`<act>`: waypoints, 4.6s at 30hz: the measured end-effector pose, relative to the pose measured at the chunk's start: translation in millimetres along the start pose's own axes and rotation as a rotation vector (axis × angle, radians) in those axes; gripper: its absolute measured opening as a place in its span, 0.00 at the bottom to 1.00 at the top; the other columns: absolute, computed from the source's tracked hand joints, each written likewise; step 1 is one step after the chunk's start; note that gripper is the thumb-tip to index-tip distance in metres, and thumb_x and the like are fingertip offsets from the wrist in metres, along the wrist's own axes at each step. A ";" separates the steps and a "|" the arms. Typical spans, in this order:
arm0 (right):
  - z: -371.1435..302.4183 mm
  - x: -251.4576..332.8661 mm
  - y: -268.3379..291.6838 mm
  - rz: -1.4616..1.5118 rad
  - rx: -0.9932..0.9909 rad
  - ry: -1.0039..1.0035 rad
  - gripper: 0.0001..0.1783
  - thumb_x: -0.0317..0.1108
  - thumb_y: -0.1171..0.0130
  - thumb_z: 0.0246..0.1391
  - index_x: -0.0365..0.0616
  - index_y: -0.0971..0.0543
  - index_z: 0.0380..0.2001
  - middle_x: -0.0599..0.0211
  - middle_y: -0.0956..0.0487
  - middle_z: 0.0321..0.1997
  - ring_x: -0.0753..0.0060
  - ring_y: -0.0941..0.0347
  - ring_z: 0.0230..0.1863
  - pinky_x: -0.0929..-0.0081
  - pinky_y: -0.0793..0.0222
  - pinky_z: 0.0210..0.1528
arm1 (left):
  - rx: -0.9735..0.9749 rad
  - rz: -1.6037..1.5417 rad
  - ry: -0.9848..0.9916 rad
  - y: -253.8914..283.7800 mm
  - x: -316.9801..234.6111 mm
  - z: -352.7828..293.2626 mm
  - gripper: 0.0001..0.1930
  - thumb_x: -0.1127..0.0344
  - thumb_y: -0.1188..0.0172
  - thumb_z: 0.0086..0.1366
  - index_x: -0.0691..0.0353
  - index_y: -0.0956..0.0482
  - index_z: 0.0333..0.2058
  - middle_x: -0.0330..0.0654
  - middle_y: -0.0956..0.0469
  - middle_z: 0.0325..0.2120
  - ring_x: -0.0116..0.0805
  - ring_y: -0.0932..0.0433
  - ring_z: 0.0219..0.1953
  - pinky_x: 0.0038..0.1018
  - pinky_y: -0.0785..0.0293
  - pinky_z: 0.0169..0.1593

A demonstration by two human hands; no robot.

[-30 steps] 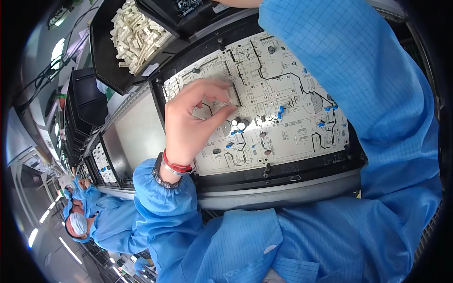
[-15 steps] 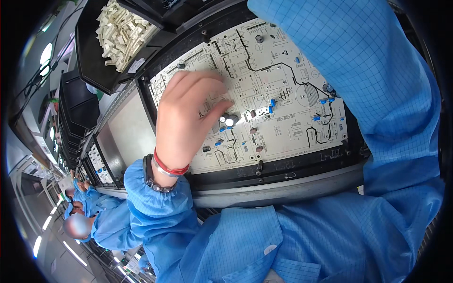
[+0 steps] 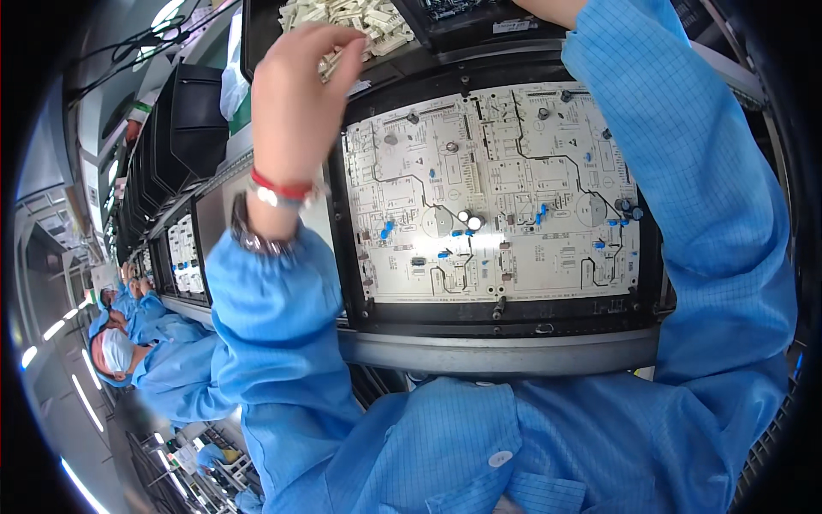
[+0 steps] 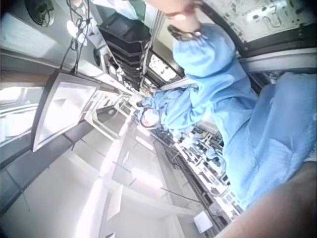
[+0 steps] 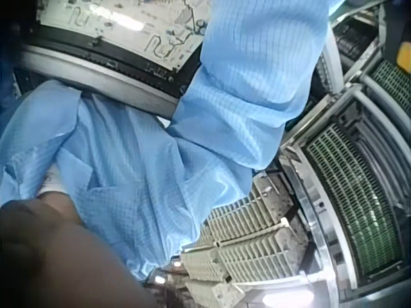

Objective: The person assembles circuit boards on a conveyor line by inserting electronic components into them by hand, pushing completed assemblies down the track, placing empty pallets onto the conveyor, and loading new circuit boards from a storage rack into the pallets.

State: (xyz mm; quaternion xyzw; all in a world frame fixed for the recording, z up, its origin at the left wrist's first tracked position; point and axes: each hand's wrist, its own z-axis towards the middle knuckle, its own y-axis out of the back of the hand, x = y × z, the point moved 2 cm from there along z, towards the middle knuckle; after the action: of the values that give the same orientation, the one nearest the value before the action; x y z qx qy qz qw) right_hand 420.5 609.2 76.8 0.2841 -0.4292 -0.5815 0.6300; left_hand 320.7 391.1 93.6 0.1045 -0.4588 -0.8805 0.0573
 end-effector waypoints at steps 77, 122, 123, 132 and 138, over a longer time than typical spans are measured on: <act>-167.1 -12.2 61.4 0.431 0.075 -0.068 0.08 0.28 0.42 0.51 0.37 0.19 0.34 0.58 0.21 0.26 0.64 0.25 0.24 0.72 0.32 0.26 | 0.391 -0.601 0.165 -94.5 -128.1 -24.7 0.17 0.76 0.34 0.44 0.61 0.23 0.36 0.39 0.23 0.28 0.29 0.29 0.22 0.23 0.31 0.27; -183.4 -32.8 58.7 0.858 1.001 0.189 0.22 0.39 0.51 0.61 0.37 0.32 0.54 0.61 0.24 0.41 0.73 0.30 0.41 0.76 0.35 0.46 | 0.009 0.451 1.607 85.7 -261.9 -448.3 0.17 0.56 0.45 0.62 0.65 0.22 0.40 0.57 0.22 0.32 0.56 0.23 0.37 0.39 0.28 0.40; -178.7 -34.3 61.8 0.904 0.987 0.152 0.21 0.38 0.51 0.61 0.37 0.32 0.54 0.62 0.23 0.40 0.73 0.30 0.40 0.76 0.35 0.45 | -0.047 0.392 1.588 90.1 -259.3 -440.0 0.17 0.56 0.45 0.62 0.65 0.22 0.40 0.57 0.21 0.31 0.56 0.23 0.36 0.38 0.28 0.39; -172.5 16.9 61.2 0.924 0.933 0.424 0.20 0.38 0.51 0.60 0.39 0.31 0.53 0.60 0.22 0.39 0.65 0.27 0.44 0.72 0.34 0.48 | -0.159 0.763 1.114 105.2 -333.4 -229.6 0.10 0.75 0.44 0.60 0.67 0.24 0.42 0.51 0.24 0.35 0.48 0.25 0.37 0.32 0.29 0.41; -197.7 59.1 98.3 1.185 0.868 0.760 0.29 0.44 0.47 0.57 0.37 0.36 0.56 0.47 0.33 0.56 0.52 0.33 0.55 0.64 0.39 0.57 | -0.141 0.659 0.740 110.3 -373.6 -121.5 0.14 0.77 0.42 0.54 0.73 0.24 0.41 0.53 0.24 0.32 0.46 0.25 0.32 0.33 0.29 0.37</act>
State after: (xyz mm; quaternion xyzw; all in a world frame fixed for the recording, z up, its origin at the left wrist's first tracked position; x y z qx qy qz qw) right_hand 638.1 539.5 80.5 0.4058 -0.4520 0.2004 0.7686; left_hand 713.0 304.7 165.4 0.2552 -0.3556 -0.7484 0.4983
